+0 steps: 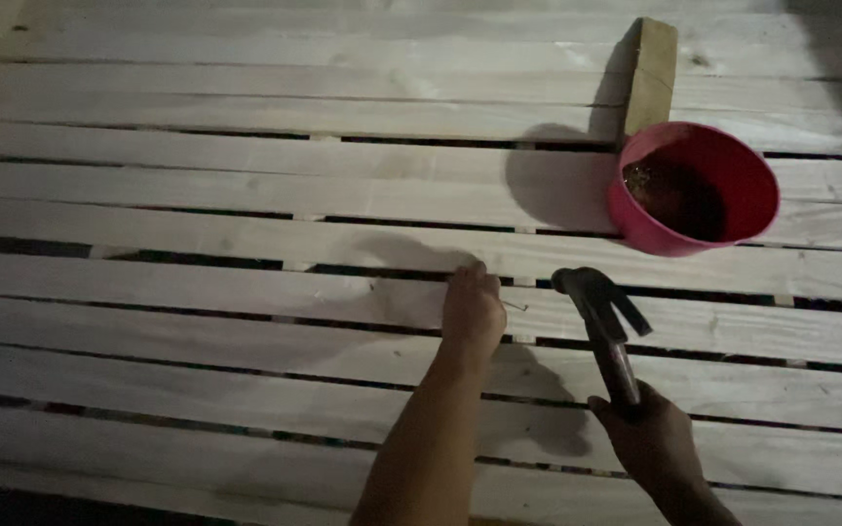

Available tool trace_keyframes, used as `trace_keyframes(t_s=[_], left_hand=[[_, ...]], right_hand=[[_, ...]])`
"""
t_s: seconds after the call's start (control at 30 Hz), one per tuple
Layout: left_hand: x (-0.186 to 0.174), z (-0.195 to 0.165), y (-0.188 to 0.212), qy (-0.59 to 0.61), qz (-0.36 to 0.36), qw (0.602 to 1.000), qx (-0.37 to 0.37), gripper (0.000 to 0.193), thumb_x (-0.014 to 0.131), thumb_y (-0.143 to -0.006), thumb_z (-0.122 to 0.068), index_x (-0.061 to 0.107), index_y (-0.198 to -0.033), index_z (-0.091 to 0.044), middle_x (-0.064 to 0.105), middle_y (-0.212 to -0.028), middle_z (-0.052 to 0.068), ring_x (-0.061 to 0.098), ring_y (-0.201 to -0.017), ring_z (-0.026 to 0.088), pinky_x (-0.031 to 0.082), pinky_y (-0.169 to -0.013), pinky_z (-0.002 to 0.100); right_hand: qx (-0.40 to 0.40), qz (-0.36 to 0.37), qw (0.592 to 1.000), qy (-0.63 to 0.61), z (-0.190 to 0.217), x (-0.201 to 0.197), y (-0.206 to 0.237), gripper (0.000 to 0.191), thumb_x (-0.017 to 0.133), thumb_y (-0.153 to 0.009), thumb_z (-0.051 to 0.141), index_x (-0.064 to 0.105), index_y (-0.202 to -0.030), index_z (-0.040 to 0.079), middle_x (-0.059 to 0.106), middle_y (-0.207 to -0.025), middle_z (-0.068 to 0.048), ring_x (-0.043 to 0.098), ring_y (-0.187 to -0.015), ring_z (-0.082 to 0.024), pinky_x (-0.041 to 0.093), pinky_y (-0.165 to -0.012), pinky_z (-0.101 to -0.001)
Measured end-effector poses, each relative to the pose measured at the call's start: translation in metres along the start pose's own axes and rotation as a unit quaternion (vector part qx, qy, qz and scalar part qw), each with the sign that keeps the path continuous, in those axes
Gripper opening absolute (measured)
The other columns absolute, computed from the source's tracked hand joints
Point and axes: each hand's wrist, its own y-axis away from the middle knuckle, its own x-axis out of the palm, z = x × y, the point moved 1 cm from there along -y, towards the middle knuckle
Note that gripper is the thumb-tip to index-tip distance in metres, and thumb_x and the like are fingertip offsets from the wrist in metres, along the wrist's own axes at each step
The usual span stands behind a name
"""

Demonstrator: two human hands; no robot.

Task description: The person takes nails one at a time from a pink bucket and hammers them into the slats of a large wooden pallet frame, working along the boards. They hold each nail in place on the wood and drive it in with a claw hammer, repeating the cycle across the pallet surface.

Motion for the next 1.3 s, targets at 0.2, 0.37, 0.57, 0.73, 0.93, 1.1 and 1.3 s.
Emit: trace_keyframes(t_s=[0.2, 0.37, 0.57, 0.73, 0.93, 1.1, 1.3], left_hand=[[-0.011, -0.006, 0.008, 0.025, 0.007, 1.0, -0.002, 0.046, 0.059, -0.082, 0.004, 0.061, -0.128, 0.006, 0.054, -0.138, 0.021, 0.047, -0.131, 0.039, 0.037, -0.117, 0.048], [-0.019, -0.01, 0.018, 0.032, -0.004, 0.999, 0.003, 0.055, 0.058, -0.083, 0.003, 0.056, -0.138, 0.002, 0.05, -0.144, 0.018, 0.04, -0.139, 0.037, 0.022, -0.125, 0.048], [-0.018, -0.016, 0.01, -0.027, 0.021, 0.999, -0.016, 0.056, 0.055, -0.082, 0.006, 0.055, -0.138, 0.003, 0.052, -0.141, 0.017, 0.042, -0.135, 0.034, 0.024, -0.125, 0.046], [-0.02, -0.019, -0.008, -0.009, 0.028, 0.999, -0.034, 0.041, 0.064, -0.088, -0.014, 0.061, -0.125, 0.005, 0.057, -0.134, 0.021, 0.045, -0.131, 0.038, 0.028, -0.117, 0.048], [-0.019, -0.02, -0.011, -0.006, -0.023, 0.999, -0.022, 0.029, 0.06, -0.09, -0.008, 0.068, -0.115, 0.003, 0.065, -0.126, 0.019, 0.056, -0.123, 0.032, 0.035, -0.116, 0.049], [-0.016, -0.012, -0.015, 0.018, -0.064, 0.997, -0.041, 0.036, 0.062, -0.081, -0.002, 0.07, -0.117, 0.001, 0.065, -0.127, 0.02, 0.054, -0.123, 0.04, 0.04, -0.111, 0.047], [-0.018, -0.013, -0.016, 0.012, -0.157, 0.987, -0.016, 0.028, 0.065, -0.08, -0.005, 0.074, -0.106, -0.003, 0.068, -0.117, 0.017, 0.058, -0.113, 0.038, 0.044, -0.101, 0.048]], right_hand=[[-0.025, -0.016, 0.998, 0.047, -0.004, 0.004, -0.013, 0.046, 0.072, -0.091, 0.034, 0.069, -0.126, 0.005, 0.08, -0.095, -0.02, 0.078, -0.082, -0.033, 0.061, -0.078, -0.0471], [-0.027, -0.002, 0.999, 0.046, -0.014, 0.009, -0.031, 0.047, 0.069, -0.094, 0.037, 0.069, -0.126, 0.003, 0.077, -0.098, -0.02, 0.075, -0.086, -0.035, 0.063, -0.077, -0.0482], [-0.043, -0.044, 0.993, 0.1, -0.014, 0.008, -0.031, 0.047, 0.066, -0.095, 0.04, 0.072, -0.126, 0.006, 0.081, -0.095, -0.021, 0.079, -0.087, -0.036, 0.061, -0.08, -0.0466], [-0.203, -0.064, 0.92, 0.328, 0.002, 0.004, -0.027, 0.048, 0.059, -0.095, 0.045, 0.06, -0.126, 0.009, 0.071, -0.093, -0.009, 0.074, -0.086, -0.029, 0.061, -0.072, -0.0413], [0.009, 0.004, 0.995, -0.098, 0.008, -0.013, -0.003, 0.036, 0.075, -0.092, 0.028, 0.068, -0.114, 0.0, 0.06, -0.07, -0.014, 0.052, -0.058, -0.026, 0.042, -0.053, -0.0453], [0.043, -0.021, 0.994, -0.099, 0.019, -0.01, 0.006, 0.04, 0.077, -0.093, 0.033, 0.068, -0.112, -0.001, 0.057, -0.067, -0.012, 0.048, -0.054, -0.025, 0.04, -0.05, -0.0443], [-0.012, -0.041, 0.992, -0.114, 0.018, -0.019, -0.005, 0.033, 0.081, -0.087, 0.028, 0.073, -0.105, 0.001, 0.059, -0.069, -0.012, 0.05, -0.053, -0.021, 0.042, -0.049, -0.0423]])
